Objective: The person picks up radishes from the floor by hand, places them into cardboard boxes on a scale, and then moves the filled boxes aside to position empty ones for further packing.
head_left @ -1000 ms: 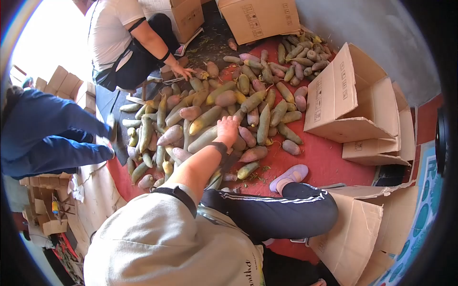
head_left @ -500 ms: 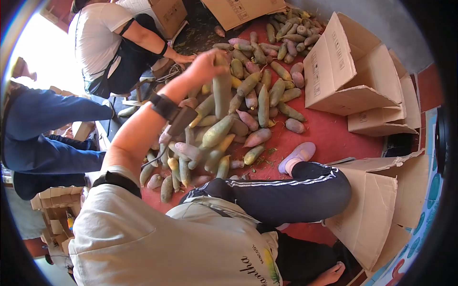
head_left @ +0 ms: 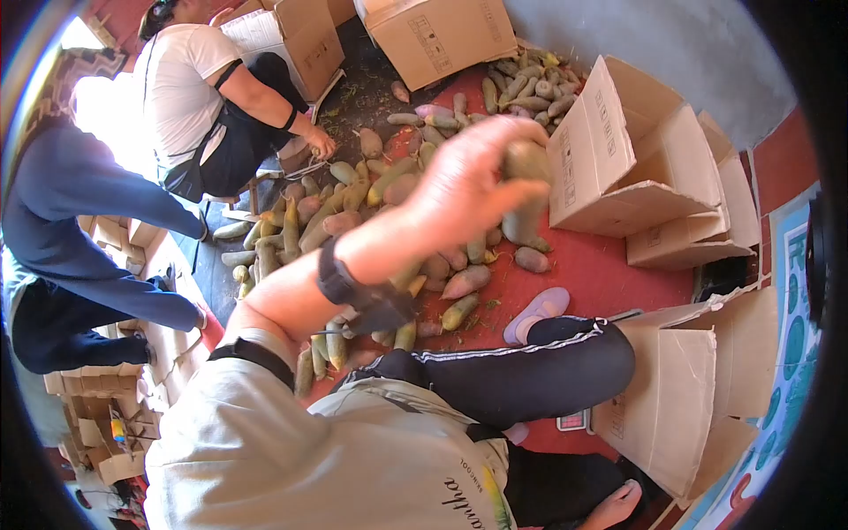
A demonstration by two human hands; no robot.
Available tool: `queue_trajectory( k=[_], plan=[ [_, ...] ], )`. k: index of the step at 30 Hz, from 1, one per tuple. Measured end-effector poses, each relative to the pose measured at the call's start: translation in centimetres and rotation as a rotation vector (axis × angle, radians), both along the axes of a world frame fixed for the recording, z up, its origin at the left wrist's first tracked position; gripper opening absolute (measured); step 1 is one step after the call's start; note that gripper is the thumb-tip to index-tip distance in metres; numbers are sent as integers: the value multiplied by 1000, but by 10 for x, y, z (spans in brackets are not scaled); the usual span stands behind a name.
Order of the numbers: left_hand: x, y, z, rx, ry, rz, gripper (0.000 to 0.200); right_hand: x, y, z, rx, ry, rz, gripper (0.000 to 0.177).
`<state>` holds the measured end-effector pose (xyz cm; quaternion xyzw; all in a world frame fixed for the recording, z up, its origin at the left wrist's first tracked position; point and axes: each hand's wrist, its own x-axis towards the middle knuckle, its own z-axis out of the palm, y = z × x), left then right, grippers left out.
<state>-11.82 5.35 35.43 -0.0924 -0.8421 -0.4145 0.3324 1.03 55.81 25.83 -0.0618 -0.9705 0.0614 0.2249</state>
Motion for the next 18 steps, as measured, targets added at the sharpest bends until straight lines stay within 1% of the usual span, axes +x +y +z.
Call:
queue_trajectory(
  k=[2, 4, 5, 7, 8, 9, 10, 11, 12, 13, 14, 15, 17, 18],
  plan=[
    [-4, 22, 4, 24, 53, -81, 40, -1, -14, 8, 67, -2, 101, 29],
    [-4, 46, 16, 69, 100, -138, 41, -3, -34, 20, 40, 8, 133, 26],
    [-9, 58, 18, 122, 208, -227, 40, -5, -44, 27, 15, 4, 157, 24],
    [-5, 84, 35, 128, 309, -302, 40, -8, -59, 43, 4, 37, 188, 25],
    [-5, 97, 37, 157, 405, -373, 42, -9, -67, 53, -8, 80, 185, 25],
    [-3, 111, 42, 142, 495, -411, 38, -11, -76, 63, -21, 123, 182, 25],
    [0, 125, 47, 89, 547, -459, 29, -13, -86, 74, -45, 166, 193, 24],
    [3, 144, 46, 81, 617, -419, 24, -14, -92, 80, -41, 181, 205, 24],
    [9, 160, 48, 16, 651, -413, 24, -15, -96, 85, -92, 229, 194, 22],
    [17, 171, 52, 8, 664, -524, 23, -17, -98, 89, -142, 274, 183, 21],
    [27, 185, 53, 0, 671, -585, 24, -17, -96, 92, -159, 251, 208, 30],
    [27, 216, 51, 70, 811, -531, 19, -25, -107, 102, -131, 384, 226, 28],
    [53, 226, 57, 14, 792, -657, 21, -60, -165, 127, 3, 885, 157, 26],
    [61, 232, 56, 8, 809, -705, 23, -102, -248, 151, 195, 1672, -227, 26]
  ],
)
